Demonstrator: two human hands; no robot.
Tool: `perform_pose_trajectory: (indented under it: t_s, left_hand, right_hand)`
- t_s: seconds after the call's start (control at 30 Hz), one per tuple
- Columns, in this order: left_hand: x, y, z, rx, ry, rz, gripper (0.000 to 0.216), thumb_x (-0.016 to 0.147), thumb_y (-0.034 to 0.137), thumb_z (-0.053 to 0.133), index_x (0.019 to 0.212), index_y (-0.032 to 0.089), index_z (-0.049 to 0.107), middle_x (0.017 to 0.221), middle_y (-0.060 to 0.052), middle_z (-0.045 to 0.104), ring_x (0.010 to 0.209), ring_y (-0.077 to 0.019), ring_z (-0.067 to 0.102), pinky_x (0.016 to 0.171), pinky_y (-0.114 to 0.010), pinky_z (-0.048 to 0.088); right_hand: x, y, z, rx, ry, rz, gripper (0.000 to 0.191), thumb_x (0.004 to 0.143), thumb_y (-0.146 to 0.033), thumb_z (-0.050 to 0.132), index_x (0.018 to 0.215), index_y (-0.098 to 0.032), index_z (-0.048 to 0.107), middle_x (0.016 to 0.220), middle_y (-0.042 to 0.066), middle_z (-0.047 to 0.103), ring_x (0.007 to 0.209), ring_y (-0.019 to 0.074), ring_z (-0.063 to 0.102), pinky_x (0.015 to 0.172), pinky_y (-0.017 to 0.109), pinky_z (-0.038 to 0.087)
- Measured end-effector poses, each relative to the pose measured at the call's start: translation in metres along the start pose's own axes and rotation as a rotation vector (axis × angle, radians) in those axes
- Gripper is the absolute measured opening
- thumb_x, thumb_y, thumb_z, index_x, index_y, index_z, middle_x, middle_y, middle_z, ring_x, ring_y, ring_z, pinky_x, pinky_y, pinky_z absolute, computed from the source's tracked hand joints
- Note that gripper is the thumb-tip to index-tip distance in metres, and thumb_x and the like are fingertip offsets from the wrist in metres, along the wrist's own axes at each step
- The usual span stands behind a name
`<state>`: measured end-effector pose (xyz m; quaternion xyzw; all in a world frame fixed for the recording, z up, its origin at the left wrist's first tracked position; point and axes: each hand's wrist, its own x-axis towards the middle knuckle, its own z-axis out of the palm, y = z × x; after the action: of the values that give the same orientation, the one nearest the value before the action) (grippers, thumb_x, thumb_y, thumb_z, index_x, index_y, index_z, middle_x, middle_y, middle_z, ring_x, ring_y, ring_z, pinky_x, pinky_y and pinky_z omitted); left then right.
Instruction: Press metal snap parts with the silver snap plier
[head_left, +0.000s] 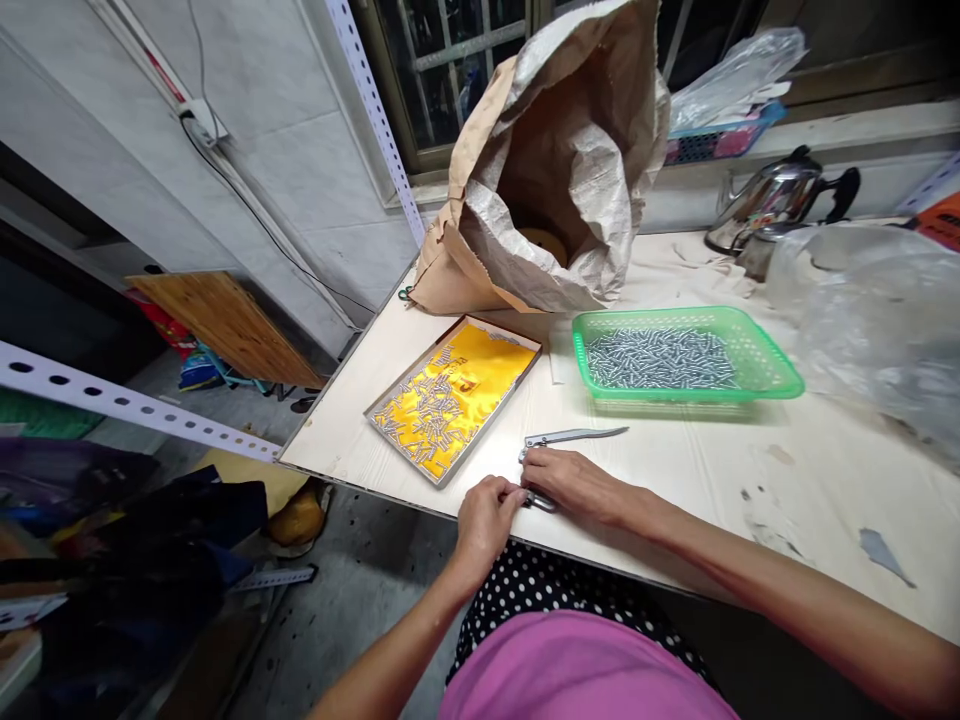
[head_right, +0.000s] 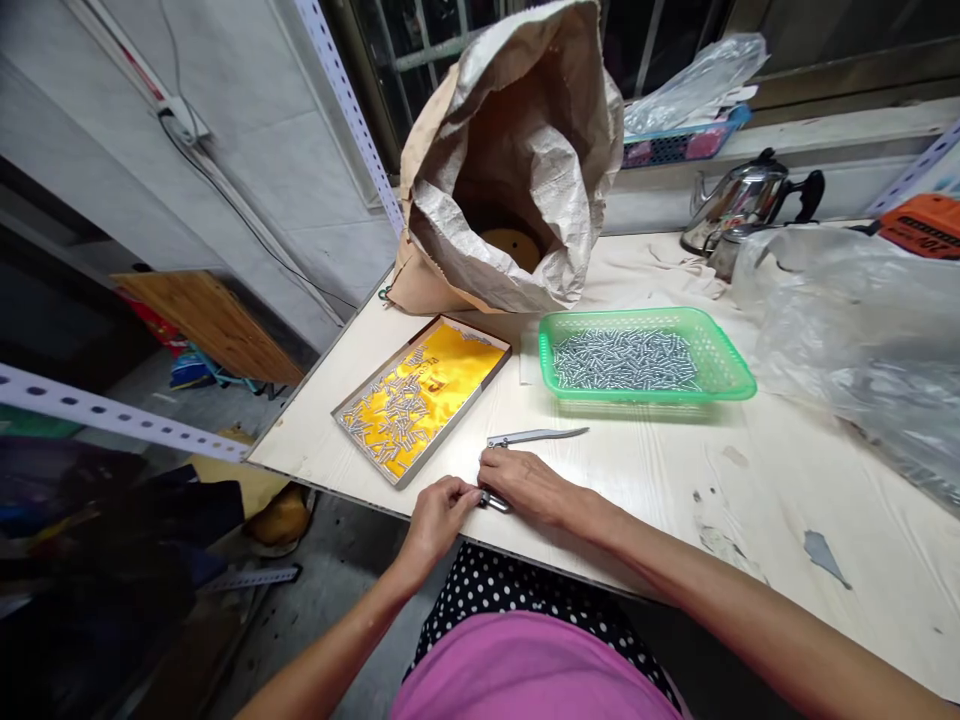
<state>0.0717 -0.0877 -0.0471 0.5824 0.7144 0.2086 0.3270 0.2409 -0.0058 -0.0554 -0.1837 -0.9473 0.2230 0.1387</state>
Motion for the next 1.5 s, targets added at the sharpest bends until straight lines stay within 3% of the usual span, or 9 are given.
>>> perform_pose_trajectory:
  t_s: [0.17,0.27,0.37,0.53,0.63,0.87,1.1,1.37,1.5]
  left_hand:
    - [-0.004,0.01,0.002,0.114,-0.017,-0.102,0.022,0.087,0.031,0.057,0.087,0.017,0.074,0.089,-0.007,0.072,0.082,-0.0204,0.065,0.069,-0.027,0.041]
    - [-0.012,0.013,-0.006,0.072,-0.029,0.007,0.023,0.089,0.031,0.056,0.082,0.019,0.074,0.087,-0.005,0.071,0.081,-0.018,0.064,0.07,-0.025,0.042]
    - [-0.009,0.013,-0.032,0.099,0.084,0.158,0.024,0.093,0.03,0.054,0.085,0.018,0.073,0.089,-0.004,0.069,0.085,-0.0168,0.063,0.075,-0.025,0.042]
    - [0.041,0.004,-0.082,0.447,0.266,0.143,0.022,0.095,0.027,0.05,0.096,0.018,0.071,0.101,-0.006,0.067,0.092,-0.019,0.062,0.078,-0.027,0.042]
    - [0.076,-0.005,-0.093,0.596,0.189,0.106,0.023,0.096,0.025,0.048,0.098,0.018,0.07,0.105,-0.007,0.066,0.097,-0.0207,0.061,0.077,-0.027,0.042]
    - [0.107,-0.017,-0.093,0.854,0.047,0.235,0.028,0.098,0.028,0.04,0.102,0.018,0.066,0.105,-0.009,0.062,0.103,-0.0233,0.055,0.078,-0.03,0.041]
    - [0.105,-0.008,-0.094,0.979,-0.099,0.298,0.028,0.094,0.016,0.037,0.099,0.017,0.065,0.107,-0.011,0.062,0.102,-0.0245,0.054,0.076,-0.032,0.041]
    - [0.082,0.019,-0.089,0.538,0.038,0.308,0.019,0.089,0.021,0.049,0.085,0.017,0.068,0.094,-0.007,0.067,0.089,-0.0191,0.061,0.079,-0.029,0.045]
    - [0.052,0.037,-0.058,0.035,-0.159,0.098,0.015,0.082,0.027,0.058,0.082,0.016,0.067,0.067,0.0,0.064,0.054,-0.0112,0.057,0.055,-0.022,0.044]
  right_hand:
    - [0.028,-0.023,-0.012,0.132,0.219,-0.085,0.016,0.098,-0.018,0.043,0.094,-0.016,0.058,0.088,0.005,0.06,0.074,0.0127,0.055,0.063,0.024,0.043]
    - [0.031,-0.023,-0.049,0.091,0.591,-0.081,0.014,0.098,-0.02,0.046,0.103,-0.017,0.059,0.09,0.005,0.063,0.082,0.0142,0.059,0.071,0.027,0.048]
    - [0.012,0.006,-0.1,-0.174,0.796,0.122,0.017,0.097,-0.025,0.049,0.105,-0.02,0.062,0.089,0.005,0.065,0.08,0.0158,0.06,0.072,0.03,0.048]
    - [-0.043,0.065,-0.144,-0.529,0.582,0.572,0.033,0.095,-0.031,0.046,0.124,-0.02,0.059,0.106,0.011,0.063,0.081,0.0224,0.062,0.065,0.034,0.048]
    - [-0.066,0.056,-0.129,-0.564,0.496,0.664,0.043,0.095,-0.034,0.046,0.136,-0.021,0.051,0.117,0.014,0.059,0.082,0.0242,0.062,0.061,0.034,0.048]
    - [-0.078,-0.021,-0.035,-0.217,0.375,0.426,0.032,0.098,-0.03,0.042,0.122,-0.019,0.06,0.101,0.01,0.064,0.091,0.0224,0.06,0.079,0.036,0.051]
    - [-0.073,-0.015,0.008,-0.294,0.325,0.523,0.027,0.098,-0.026,0.044,0.112,-0.018,0.065,0.093,0.01,0.062,0.086,0.0231,0.055,0.074,0.037,0.047]
    - [-0.071,-0.013,0.013,-0.321,0.353,0.538,0.027,0.099,-0.026,0.042,0.107,-0.018,0.067,0.09,0.009,0.058,0.084,0.0227,0.05,0.072,0.035,0.041]
    - [-0.072,-0.01,0.016,-0.344,0.369,0.548,0.025,0.098,-0.025,0.043,0.106,-0.021,0.067,0.091,0.01,0.058,0.085,0.023,0.049,0.071,0.035,0.038]
